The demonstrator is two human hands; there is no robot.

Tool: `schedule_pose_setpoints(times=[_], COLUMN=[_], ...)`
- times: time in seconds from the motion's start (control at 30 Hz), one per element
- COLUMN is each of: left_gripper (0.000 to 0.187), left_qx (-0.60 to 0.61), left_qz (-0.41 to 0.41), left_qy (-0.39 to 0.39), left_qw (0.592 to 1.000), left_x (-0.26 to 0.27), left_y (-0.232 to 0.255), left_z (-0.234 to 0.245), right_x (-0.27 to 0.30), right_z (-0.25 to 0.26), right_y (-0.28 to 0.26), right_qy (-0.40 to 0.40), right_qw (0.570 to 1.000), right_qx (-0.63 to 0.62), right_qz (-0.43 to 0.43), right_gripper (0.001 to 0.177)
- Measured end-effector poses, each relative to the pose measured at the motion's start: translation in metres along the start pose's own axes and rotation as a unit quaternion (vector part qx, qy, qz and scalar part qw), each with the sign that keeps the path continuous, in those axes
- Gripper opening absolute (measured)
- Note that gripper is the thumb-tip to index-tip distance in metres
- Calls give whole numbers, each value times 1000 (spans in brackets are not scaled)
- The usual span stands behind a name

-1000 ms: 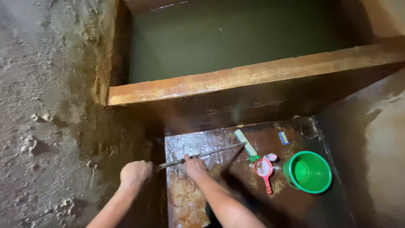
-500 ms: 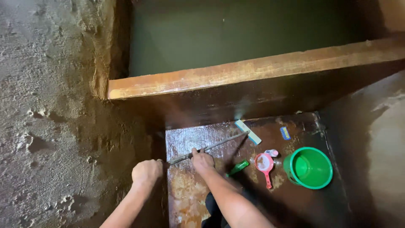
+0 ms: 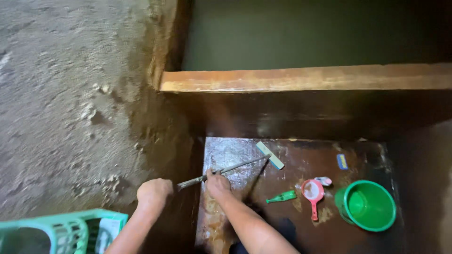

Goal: Cleaning the floor and the exterior of a water tank in a bathroom using soap and a squeegee.

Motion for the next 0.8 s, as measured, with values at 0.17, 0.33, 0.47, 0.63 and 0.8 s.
schedule_pose_setpoints(times=[0.17,0.33,0.47,0.63,0.8], left_gripper=[26,29,27,27,26], left_qx=[64,84,141,159,132], left_qz=[90,32,21,52,43], left_qy=[-42,-47,-72,-22,-38], left_qw=[993,995,987,986,990], left_x=[31,49,65,69,87], left_y=[9,93,144,157,133], left_z=[-6,-7,-2,3,-3], right_x=[11,24,50,55,27], right_z=[-11,-8,28,49,-9], right_y=[7,105,128,129,155], right_qy=[-41,101,64,104,41], right_qw=[996,984,979,976,982], right_qx=[74,110,177,158,170], right_qz=[31,94,78,107,68], right_gripper=[34,36,26,28,35])
Point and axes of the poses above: each hand's wrist, its own x-axis away from the middle knuckle, its own z-axis out of the back of the hand, y = z × x, the point moved 2 cm from there along -x, towards the middle knuckle, and after that the axes turned 3 degrees about -y, right-handed, at the moved point
